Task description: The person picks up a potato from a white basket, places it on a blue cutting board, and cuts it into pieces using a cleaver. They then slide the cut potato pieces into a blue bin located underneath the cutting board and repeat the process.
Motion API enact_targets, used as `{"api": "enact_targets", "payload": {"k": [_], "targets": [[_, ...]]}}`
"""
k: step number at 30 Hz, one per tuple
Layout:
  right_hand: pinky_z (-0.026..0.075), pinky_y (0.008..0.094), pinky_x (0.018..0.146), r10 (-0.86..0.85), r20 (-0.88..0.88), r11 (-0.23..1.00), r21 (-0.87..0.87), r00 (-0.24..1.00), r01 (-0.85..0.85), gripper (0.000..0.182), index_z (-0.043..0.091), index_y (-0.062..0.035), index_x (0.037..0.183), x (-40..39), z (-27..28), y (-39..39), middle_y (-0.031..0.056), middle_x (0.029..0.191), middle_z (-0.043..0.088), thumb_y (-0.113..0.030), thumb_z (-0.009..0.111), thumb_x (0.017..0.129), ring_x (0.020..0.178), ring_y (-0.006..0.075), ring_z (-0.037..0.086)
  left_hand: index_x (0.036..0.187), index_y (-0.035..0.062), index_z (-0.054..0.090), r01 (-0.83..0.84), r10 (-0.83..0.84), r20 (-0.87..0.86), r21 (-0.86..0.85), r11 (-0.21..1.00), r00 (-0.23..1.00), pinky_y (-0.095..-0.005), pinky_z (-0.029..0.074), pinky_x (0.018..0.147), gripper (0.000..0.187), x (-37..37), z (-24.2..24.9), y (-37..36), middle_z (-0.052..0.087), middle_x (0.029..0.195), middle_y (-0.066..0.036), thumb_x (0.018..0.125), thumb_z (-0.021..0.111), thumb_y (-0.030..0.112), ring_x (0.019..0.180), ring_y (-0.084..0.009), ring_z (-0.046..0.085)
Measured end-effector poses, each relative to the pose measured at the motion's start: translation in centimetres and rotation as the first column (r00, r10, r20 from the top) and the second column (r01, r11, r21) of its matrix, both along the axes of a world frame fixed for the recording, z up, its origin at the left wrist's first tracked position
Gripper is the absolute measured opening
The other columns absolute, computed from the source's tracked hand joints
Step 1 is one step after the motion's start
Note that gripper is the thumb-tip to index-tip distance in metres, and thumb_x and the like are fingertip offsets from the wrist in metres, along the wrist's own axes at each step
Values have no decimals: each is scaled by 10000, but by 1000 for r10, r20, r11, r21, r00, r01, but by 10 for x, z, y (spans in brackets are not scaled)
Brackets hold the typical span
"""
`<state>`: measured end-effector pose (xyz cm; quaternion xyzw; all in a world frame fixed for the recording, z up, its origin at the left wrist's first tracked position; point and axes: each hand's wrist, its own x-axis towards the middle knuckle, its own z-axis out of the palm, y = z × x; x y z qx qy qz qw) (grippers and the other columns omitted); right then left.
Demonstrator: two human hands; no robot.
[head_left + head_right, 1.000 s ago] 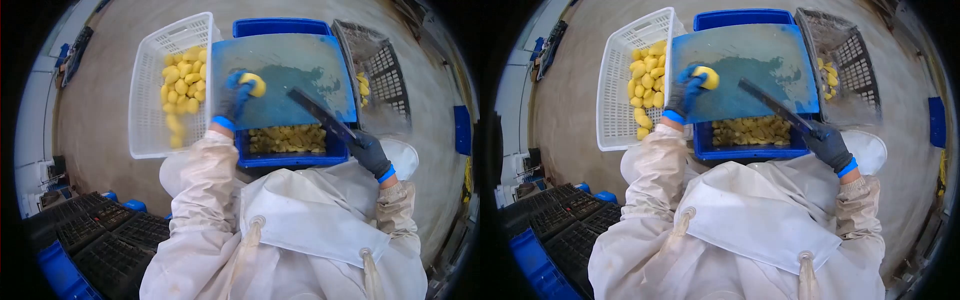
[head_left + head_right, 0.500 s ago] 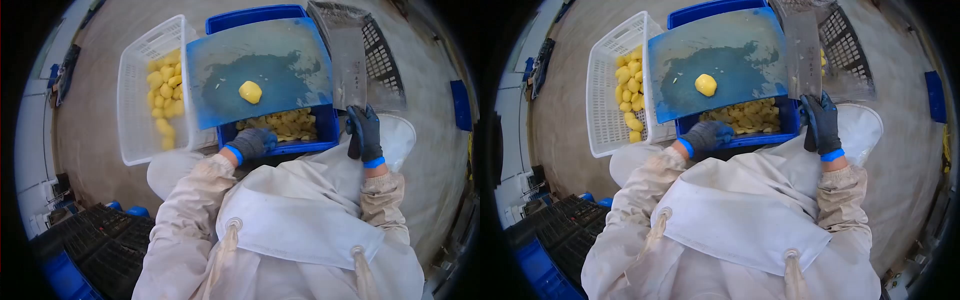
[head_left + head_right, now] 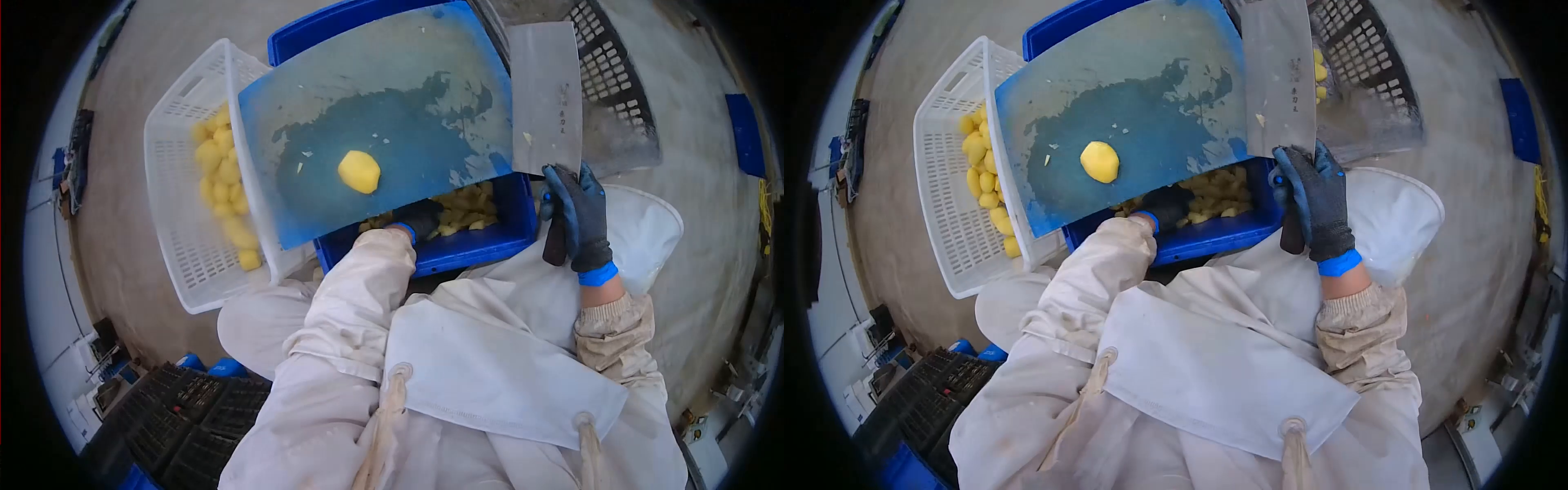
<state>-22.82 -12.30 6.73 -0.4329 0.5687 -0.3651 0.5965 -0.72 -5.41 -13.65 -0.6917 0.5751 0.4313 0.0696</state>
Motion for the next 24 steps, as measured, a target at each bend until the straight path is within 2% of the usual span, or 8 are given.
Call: {"api": "enact_targets", "payload": {"k": [3, 5, 7, 8, 10, 12, 20, 24], "targets": [[412, 206, 462, -2, -3, 997, 78, 1000, 2, 171, 574, -47, 990, 6, 7, -2, 20, 681, 576, -146, 622, 859, 525, 75, 511, 1171, 63, 568, 76, -90, -123, -112, 991, 988, -384, 450, 885, 357, 19, -8, 8, 605, 1125, -156, 841, 584, 200, 1039, -278, 573], [400, 204, 460, -42, 50, 991, 132, 998, 35, 174, 569, -57, 992, 6, 8, -1, 19, 672, 564, -154, 624, 859, 515, 77, 498, 1148, 25, 568, -363, 500, -633, 345, 865, 590, -329, 480, 818, 372, 27, 7, 20, 619, 1070, -122, 832, 648, 204, 939, -202, 593], [397, 206, 456, -6, 65, 997, 74, 998, 1, 174, 563, -60, 989, 5, 7, 1, 19, 671, 562, -154, 626, 857, 511, 77, 495, 1156, 29, 564, -284, 239, -683, 49, 958, 690, -304, 482, 797, 390, 26, 59, 26, 620, 1060, -99, 825, 664, 210, 905, -170, 587], [393, 208, 452, 30, 67, 999, 19, 997, -31, 174, 558, -63, 987, 4, 7, 2, 19, 669, 560, -154, 627, 856, 507, 77, 493, 1164, 32, 560, -170, -32, -653, -243, 955, 757, -279, 484, 775, 409, 25, 88, 27, 621, 1051, -76, 819, 679, 215, 872, -139, 580], [391, 209, 449, 66, 45, 997, 30, 997, -68, 174, 554, -62, 989, 1, 7, 7, 20, 669, 560, -155, 622, 859, 506, 77, 494, 1134, 50, 570, -236, -108, -669, -402, 885, 735, -312, 490, 758, 389, 18, 136, 23, 624, 992, -101, 819, 669, 255, 828, -202, 597], [389, 211, 445, 110, 22, 993, 34, 994, -110, 174, 551, -62, 991, 2, 9, 12, 20, 670, 560, -156, 618, 861, 505, 77, 494, 1095, 68, 570, 68, -98, 10, -792, 607, 995, -365, 486, 752, 338, 12, 174, 19, 601, 942, -141, 818, 647, 245, 839, -293, 590], [426, 233, 499, 284, -101, 956, -46, 953, -290, 208, 547, -30, 1044, 18, 7, 72, 41, 715, 595, -160, 578, 884, 575, 95, 531, 1164, 62, 502, -203, 134, -154, -799, 566, 979, -451, 454, 790, 377, 19, 144, 27, 554, 1037, -172, 833, 601, 212, 956, -371, 543], [474, 410, 671, 321, -373, 906, -147, 870, -397, 274, 567, -44, 1050, 39, 0, 90, 196, 822, 621, -240, 570, 859, 734, 344, 608, 1220, 56, 461, -197, 163, -122, -768, 610, 979, -467, 447, 820, 407, 25, 137, 30, 538, 1067, -220, 856, 560, 208, 953, -395, 545]]}}
